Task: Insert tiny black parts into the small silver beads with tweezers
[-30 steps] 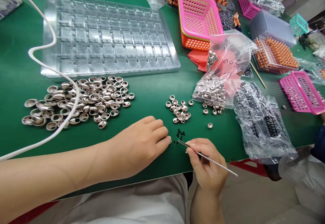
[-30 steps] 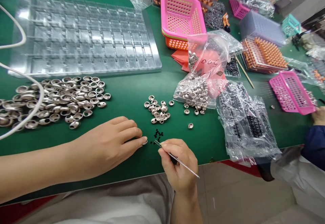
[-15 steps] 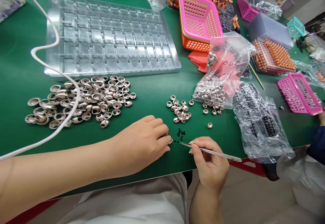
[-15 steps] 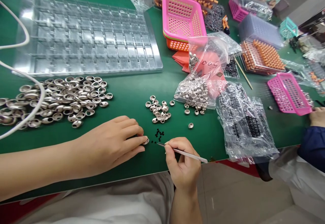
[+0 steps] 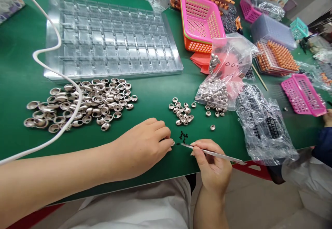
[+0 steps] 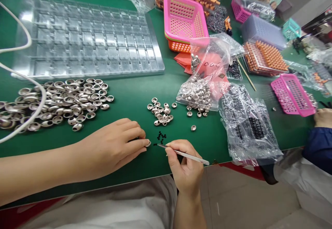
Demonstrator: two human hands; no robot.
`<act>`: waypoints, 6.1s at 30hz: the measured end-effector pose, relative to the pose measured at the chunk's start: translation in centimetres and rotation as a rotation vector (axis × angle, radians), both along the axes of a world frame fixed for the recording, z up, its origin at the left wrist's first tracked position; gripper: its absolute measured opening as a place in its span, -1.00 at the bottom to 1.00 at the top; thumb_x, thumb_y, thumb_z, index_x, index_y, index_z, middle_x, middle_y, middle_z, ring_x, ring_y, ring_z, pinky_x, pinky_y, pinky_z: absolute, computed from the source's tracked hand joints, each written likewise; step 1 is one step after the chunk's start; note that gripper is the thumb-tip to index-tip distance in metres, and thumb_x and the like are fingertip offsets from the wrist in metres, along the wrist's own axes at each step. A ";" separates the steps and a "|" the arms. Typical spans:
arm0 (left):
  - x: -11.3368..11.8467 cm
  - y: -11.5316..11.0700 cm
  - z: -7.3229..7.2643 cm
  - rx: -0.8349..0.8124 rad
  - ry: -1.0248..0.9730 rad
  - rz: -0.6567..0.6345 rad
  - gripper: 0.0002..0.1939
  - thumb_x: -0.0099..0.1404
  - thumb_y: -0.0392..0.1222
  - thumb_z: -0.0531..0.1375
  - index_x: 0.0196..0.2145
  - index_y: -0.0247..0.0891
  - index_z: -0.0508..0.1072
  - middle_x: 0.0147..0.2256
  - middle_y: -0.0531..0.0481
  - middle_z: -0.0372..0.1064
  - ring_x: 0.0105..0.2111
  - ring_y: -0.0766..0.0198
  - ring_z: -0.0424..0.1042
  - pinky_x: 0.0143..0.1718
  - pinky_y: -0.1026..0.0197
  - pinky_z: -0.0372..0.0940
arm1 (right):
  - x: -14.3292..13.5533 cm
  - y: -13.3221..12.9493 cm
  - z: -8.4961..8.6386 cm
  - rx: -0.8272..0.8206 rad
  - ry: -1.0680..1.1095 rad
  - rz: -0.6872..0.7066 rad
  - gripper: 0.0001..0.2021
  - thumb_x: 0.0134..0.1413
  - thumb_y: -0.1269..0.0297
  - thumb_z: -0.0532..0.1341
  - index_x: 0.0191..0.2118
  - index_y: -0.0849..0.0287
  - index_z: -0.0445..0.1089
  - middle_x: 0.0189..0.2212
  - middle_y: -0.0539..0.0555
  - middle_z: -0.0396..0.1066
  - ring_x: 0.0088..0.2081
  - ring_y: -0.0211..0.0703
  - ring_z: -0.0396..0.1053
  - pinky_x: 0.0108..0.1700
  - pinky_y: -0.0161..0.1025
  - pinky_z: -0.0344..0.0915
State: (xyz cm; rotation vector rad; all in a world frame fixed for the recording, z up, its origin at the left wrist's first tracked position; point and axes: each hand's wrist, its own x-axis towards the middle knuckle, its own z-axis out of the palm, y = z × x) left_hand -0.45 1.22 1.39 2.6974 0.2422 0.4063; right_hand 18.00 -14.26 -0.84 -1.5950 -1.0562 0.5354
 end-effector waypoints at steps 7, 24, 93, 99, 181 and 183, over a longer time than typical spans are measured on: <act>0.2 -0.4 -0.9 -0.065 -0.133 0.033 -0.77 0.45 -0.36 0.08 -0.28 -0.22 0.51 -0.39 -0.01 0.36 -0.41 0.18 0.25 -0.36 0.11 0.08 | 0.0 0.1 -0.4 -0.074 -0.035 0.049 -0.92 0.23 0.41 0.26 -0.26 0.07 0.45 -0.34 0.01 0.49 -0.30 -0.22 0.48 -0.27 -0.30 0.43; -0.1 -0.6 -0.4 -0.017 -0.055 -0.047 -0.80 0.47 -0.28 0.08 -0.17 -0.22 0.52 -0.19 -0.11 0.41 -0.26 0.12 0.27 -0.27 0.08 0.15 | 0.0 0.4 0.3 -0.123 0.066 -0.128 -0.93 0.16 0.28 0.34 -0.26 0.13 0.52 -0.34 0.05 0.56 -0.48 -0.27 0.46 -0.42 -0.33 0.45; 0.1 -0.8 -0.4 -0.049 -0.044 -0.042 -0.81 0.49 -0.29 0.09 -0.14 -0.24 0.52 -0.23 -0.08 0.42 -0.28 0.14 0.29 -0.22 0.08 0.18 | 0.0 -0.1 -0.2 0.142 -0.307 0.172 -0.65 0.13 0.62 0.28 -0.04 0.08 0.43 -0.23 0.06 0.56 -0.19 -0.18 0.54 -0.21 -0.22 0.52; 0.0 -0.8 -0.6 -0.049 -0.019 -0.047 -0.79 0.50 -0.28 0.07 -0.14 -0.22 0.52 -0.20 -0.09 0.40 -0.27 0.12 0.26 -0.23 0.06 0.15 | 0.0 -0.1 -0.5 0.146 -0.277 0.143 -0.68 0.13 0.62 0.28 -0.07 0.09 0.44 -0.25 0.06 0.56 -0.19 -0.17 0.53 -0.21 -0.23 0.51; 0.1 0.2 0.6 -0.383 0.186 0.130 -0.91 0.31 -0.31 0.31 -0.21 -0.24 0.54 -0.26 -0.02 0.44 -0.20 0.11 0.36 -0.16 0.07 0.24 | -0.5 -0.2 -0.6 0.065 -0.218 -0.057 -0.82 0.15 0.51 0.31 -0.18 0.08 0.51 -0.30 0.07 0.57 -0.32 -0.16 0.54 -0.42 -0.25 0.49; 0.1 0.2 0.5 -0.378 0.170 0.128 -0.91 0.30 -0.31 0.32 -0.21 -0.23 0.54 -0.27 -0.01 0.44 -0.22 0.13 0.35 -0.17 0.08 0.24 | -0.5 -0.3 -0.7 0.079 -0.240 -0.047 -0.80 0.14 0.52 0.32 -0.17 0.07 0.52 -0.30 0.07 0.58 -0.30 -0.14 0.55 -0.41 -0.23 0.51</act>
